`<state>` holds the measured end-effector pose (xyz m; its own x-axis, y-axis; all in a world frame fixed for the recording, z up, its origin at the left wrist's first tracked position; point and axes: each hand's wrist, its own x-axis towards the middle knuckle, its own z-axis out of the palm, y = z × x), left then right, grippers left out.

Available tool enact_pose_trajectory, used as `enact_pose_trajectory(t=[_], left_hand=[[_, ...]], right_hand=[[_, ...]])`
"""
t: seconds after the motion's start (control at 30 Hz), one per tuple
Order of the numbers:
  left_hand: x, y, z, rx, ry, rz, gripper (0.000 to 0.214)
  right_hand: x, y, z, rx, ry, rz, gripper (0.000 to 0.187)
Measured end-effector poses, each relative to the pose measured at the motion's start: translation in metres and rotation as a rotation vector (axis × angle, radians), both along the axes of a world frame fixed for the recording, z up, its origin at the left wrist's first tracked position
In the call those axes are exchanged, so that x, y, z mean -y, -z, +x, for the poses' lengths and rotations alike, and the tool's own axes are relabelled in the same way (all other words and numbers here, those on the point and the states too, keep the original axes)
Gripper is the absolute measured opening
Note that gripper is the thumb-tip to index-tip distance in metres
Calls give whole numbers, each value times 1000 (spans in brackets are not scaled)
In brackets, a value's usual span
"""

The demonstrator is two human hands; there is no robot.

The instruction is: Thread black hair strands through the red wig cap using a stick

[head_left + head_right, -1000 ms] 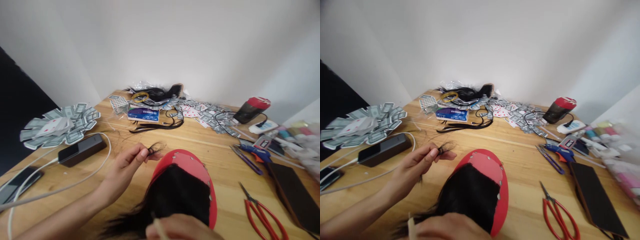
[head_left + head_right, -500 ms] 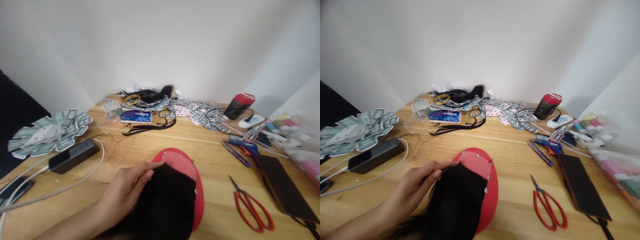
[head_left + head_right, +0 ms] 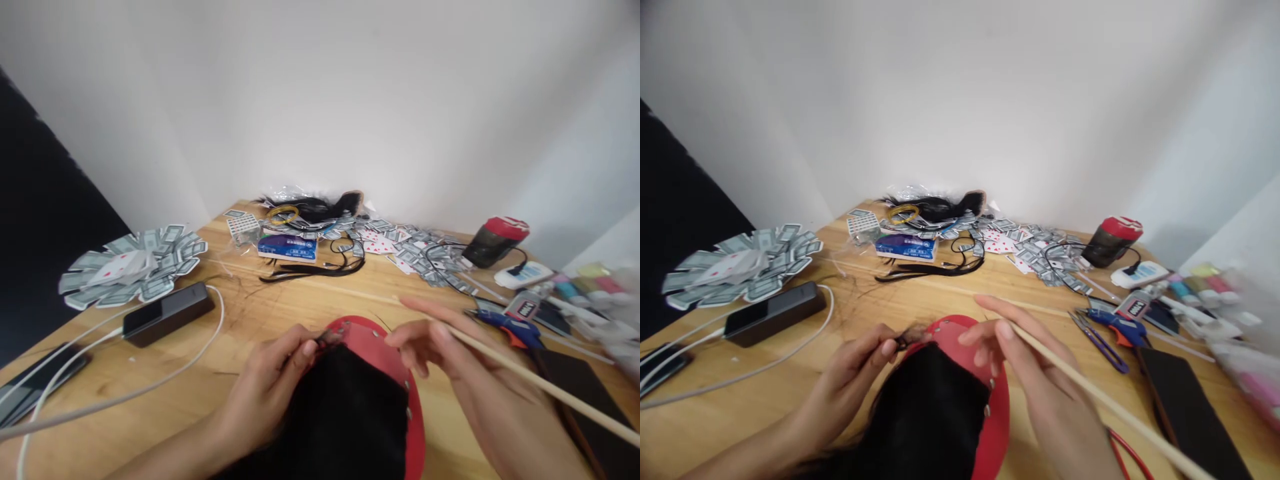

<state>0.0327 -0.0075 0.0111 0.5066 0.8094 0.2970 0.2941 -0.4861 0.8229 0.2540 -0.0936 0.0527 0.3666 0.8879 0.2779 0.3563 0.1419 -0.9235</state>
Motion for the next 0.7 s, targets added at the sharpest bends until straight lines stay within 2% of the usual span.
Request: enact_pose_trajectory(t=[0.13,0.23,0.4,0.47,0.53,0.6,0.7], left_hand=[[6,2,0,-17,149,6,27],[6,7,-3,18,188,54,31],[5,20,-9,63,274,125,44],[5,23,-9,85,263,39,39],[4,25,-8,104,190,-129,31],[3,26,-8,113,92,-281,34],[2,25,-7,105,0,-399,42]], right_hand=[[-22,9,-6,-97,-97,-19,28],[-26,15,-14,-78,-114,-50,24],[-30,26,-26,-113,-104,-20,6],[-33,33,-27,-48,-130,32,8],[-34,39,-25,15,-143,69,13],[-33,43,-24,52,-145,77,15],[-31,43,-24,26,-160,30,14]])
